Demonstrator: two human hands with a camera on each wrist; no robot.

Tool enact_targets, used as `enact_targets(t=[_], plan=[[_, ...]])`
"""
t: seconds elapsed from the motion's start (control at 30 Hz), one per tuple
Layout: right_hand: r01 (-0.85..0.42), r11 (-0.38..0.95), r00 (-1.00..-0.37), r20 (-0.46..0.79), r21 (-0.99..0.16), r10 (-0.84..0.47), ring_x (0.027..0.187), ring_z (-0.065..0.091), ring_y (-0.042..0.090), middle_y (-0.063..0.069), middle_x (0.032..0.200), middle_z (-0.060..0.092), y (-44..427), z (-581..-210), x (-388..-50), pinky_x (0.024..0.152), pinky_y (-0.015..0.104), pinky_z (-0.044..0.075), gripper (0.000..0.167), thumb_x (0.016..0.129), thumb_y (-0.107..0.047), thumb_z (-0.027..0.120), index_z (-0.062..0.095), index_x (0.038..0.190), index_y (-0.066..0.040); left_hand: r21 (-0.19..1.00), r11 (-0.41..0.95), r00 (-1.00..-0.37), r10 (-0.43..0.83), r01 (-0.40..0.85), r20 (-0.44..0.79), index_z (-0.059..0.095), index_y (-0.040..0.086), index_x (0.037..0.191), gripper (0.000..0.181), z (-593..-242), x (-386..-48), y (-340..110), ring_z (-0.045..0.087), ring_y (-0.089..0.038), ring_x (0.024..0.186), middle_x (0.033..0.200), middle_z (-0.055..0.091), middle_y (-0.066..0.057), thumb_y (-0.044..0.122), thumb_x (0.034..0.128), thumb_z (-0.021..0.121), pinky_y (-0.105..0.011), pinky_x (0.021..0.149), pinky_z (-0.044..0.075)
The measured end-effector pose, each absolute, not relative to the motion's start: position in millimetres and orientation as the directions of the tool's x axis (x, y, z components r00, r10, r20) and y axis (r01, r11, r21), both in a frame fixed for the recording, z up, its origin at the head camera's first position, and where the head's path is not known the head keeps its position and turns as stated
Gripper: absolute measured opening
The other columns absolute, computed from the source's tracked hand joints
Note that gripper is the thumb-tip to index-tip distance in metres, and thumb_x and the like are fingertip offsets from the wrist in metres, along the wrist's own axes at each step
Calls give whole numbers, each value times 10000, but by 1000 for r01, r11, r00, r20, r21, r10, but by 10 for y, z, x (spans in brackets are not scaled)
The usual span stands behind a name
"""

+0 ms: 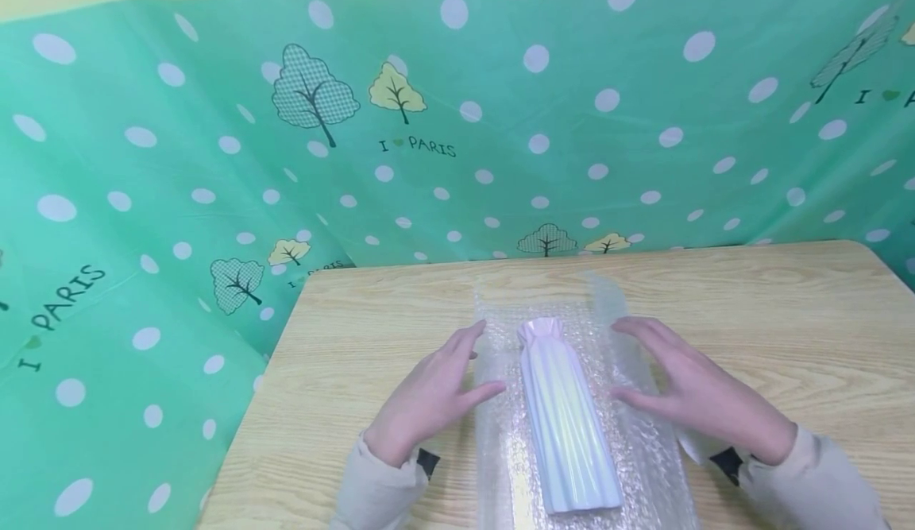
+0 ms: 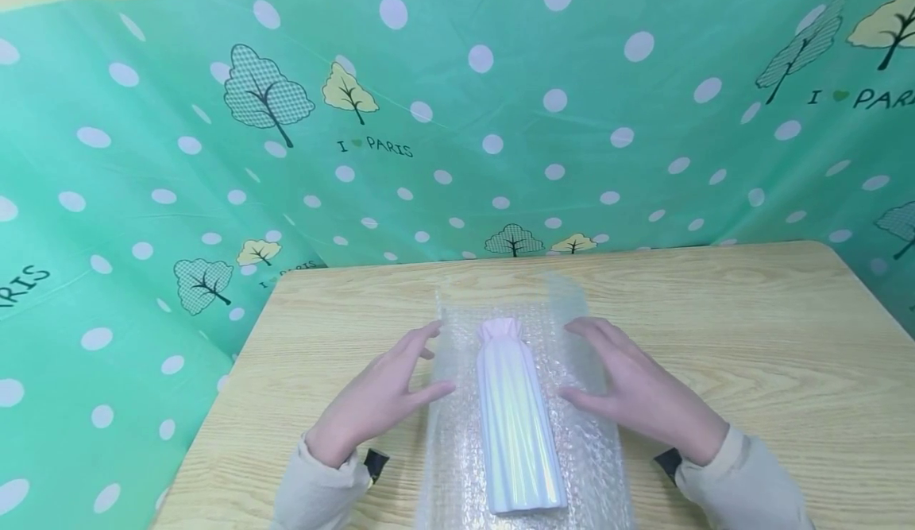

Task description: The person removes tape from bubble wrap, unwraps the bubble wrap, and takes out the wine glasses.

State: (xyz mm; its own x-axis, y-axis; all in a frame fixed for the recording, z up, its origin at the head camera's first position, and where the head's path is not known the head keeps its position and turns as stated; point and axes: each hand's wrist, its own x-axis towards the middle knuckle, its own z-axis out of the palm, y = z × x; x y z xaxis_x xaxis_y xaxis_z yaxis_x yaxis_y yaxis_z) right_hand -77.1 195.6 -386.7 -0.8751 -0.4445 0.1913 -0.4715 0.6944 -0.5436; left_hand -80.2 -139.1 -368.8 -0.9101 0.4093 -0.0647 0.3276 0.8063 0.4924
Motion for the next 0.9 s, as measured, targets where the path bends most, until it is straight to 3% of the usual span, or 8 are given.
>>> enact_targets(t=[0.4,0.9], plan=[[-479,696,-868,171,-536,-466,1071,636,330,174,1448,452,2052,-3867,-792,880,527,574,772,879,-410,744,411,1454,-16,509,801,-912,403,313,-73,360,108,1518,741,-3684,-789,-1528,602,-212,1185,1474,470,-53,451,932,657,-411,989,542],[-392,701,-882,28,-595,-470,1199,542,466,212,1450,417,2399,-3855,-827,886,625,531,830,884,-424,732,328,1497,-37,528,805,-930,360,272,-69,419,58,1473,706,-3806,-731,-1714,637,-179,1097,1435,503,-58,360,908,716,-368,889,584]])
